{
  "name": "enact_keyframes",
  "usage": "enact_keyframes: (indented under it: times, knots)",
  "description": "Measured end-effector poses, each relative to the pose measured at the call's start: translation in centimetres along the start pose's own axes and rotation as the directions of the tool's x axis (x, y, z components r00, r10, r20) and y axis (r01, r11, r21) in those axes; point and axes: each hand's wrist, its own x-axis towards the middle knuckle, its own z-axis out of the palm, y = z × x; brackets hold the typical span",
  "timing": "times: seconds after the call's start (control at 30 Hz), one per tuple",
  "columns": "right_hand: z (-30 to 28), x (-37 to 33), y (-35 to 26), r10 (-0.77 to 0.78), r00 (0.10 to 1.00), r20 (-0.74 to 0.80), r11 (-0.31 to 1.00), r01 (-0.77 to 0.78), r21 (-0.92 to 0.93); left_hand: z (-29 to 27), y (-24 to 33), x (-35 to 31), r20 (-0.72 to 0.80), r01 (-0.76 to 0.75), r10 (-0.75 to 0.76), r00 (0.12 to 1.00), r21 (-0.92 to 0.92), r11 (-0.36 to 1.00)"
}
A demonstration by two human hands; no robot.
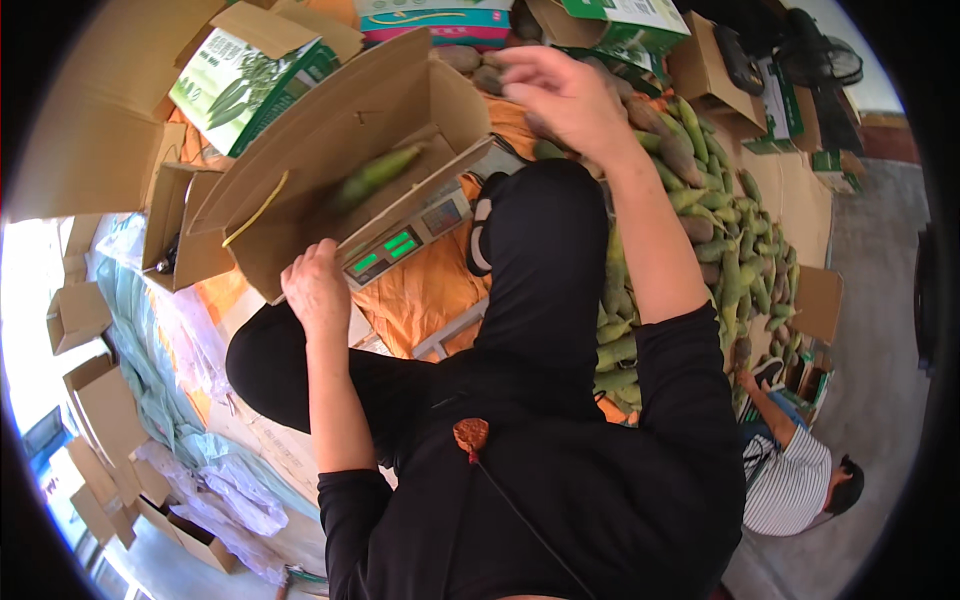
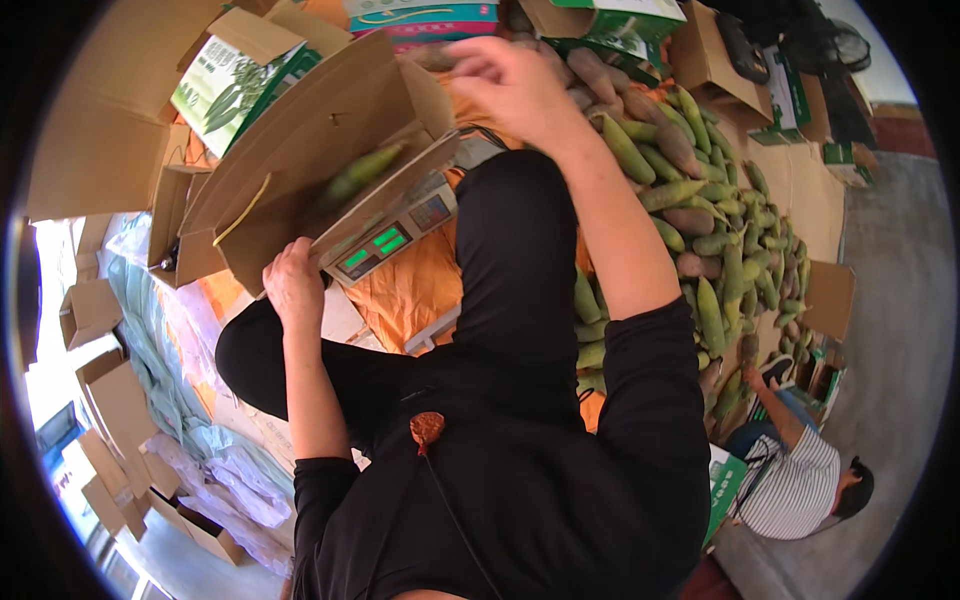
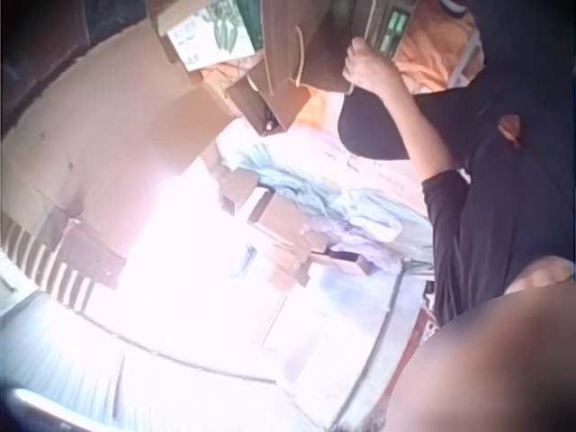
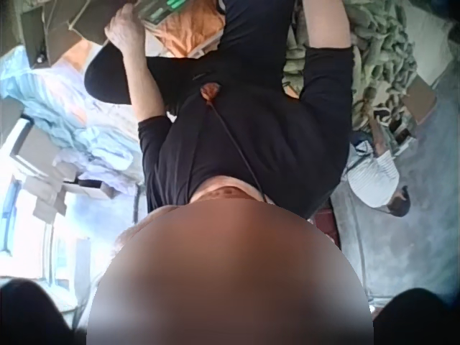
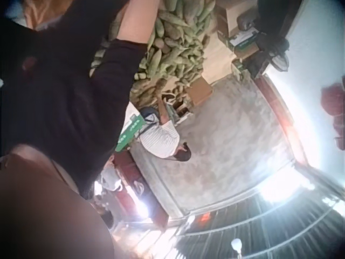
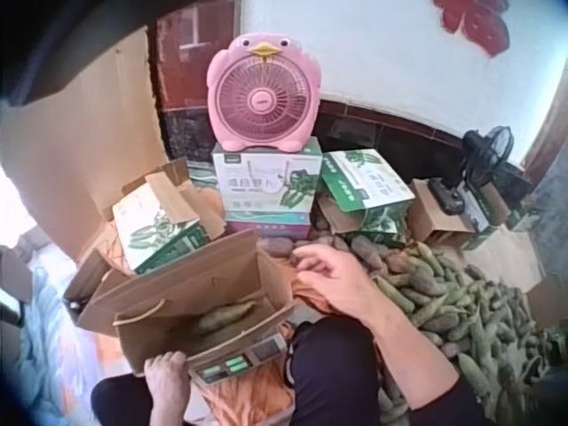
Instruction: Sorting and packing winter melons into cardboard boxes and weighing them on a scale.
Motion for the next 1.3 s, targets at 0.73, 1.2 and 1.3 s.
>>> enact_keyframes:
  times: [0.73,1.2,1.3]
  knots:
    - [0.3,-30.6,26.1,0.711,0.265,-0.651,0.041,-0.94,-0.337,-0.6,0.2,0.2,0.052,0.068,-0.067,0.996,-0.021,0.997]
    - [0.9,-28.8,28.3,0.881,0.116,-0.458,-0.084,-0.915,-0.394,-0.7,0.7,0.6,0.039,0.085,-0.083,0.996,-0.06,0.995]
    - [0.8,-29.2,28.8,0.876,0.232,-0.422,-0.056,-0.822,-0.567,-0.5,0.6,0.5,0.082,0.089,-0.084,0.993,-0.06,0.994]
